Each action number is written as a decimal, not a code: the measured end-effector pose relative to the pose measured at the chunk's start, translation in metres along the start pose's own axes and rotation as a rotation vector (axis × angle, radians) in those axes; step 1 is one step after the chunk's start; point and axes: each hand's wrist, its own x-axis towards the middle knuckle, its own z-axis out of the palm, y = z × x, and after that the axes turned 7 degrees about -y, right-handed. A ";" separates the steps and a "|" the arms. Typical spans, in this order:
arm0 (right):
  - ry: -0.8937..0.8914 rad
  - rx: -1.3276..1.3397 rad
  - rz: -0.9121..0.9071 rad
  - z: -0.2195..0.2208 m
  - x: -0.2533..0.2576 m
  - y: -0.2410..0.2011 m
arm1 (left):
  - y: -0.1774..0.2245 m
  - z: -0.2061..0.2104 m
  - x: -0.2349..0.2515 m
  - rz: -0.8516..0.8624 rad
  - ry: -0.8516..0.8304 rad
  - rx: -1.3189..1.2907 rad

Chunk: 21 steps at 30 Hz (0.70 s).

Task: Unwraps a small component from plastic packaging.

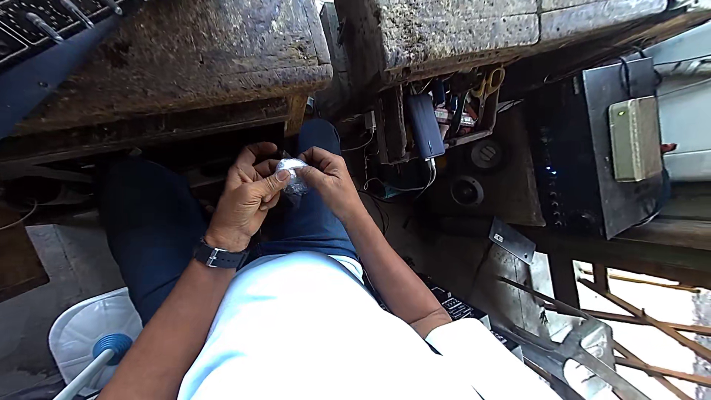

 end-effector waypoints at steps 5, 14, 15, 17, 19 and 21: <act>0.039 -0.031 -0.065 0.004 0.007 0.009 | -0.010 -0.015 0.006 -0.066 0.055 -0.155; 0.275 -0.692 -0.268 0.033 0.001 0.026 | -0.019 -0.001 0.000 -0.021 0.299 0.003; 0.254 -0.730 -0.269 0.033 0.000 0.024 | -0.021 -0.002 -0.005 0.001 0.290 0.072; 0.164 -0.773 -0.198 0.030 -0.004 0.019 | -0.021 -0.003 -0.007 0.018 0.306 0.147; 0.106 -0.776 -0.157 0.027 -0.007 0.016 | -0.017 -0.001 0.000 0.004 0.347 0.170; 0.074 -0.783 -0.157 0.025 -0.006 0.015 | -0.015 -0.001 0.001 0.003 0.348 0.235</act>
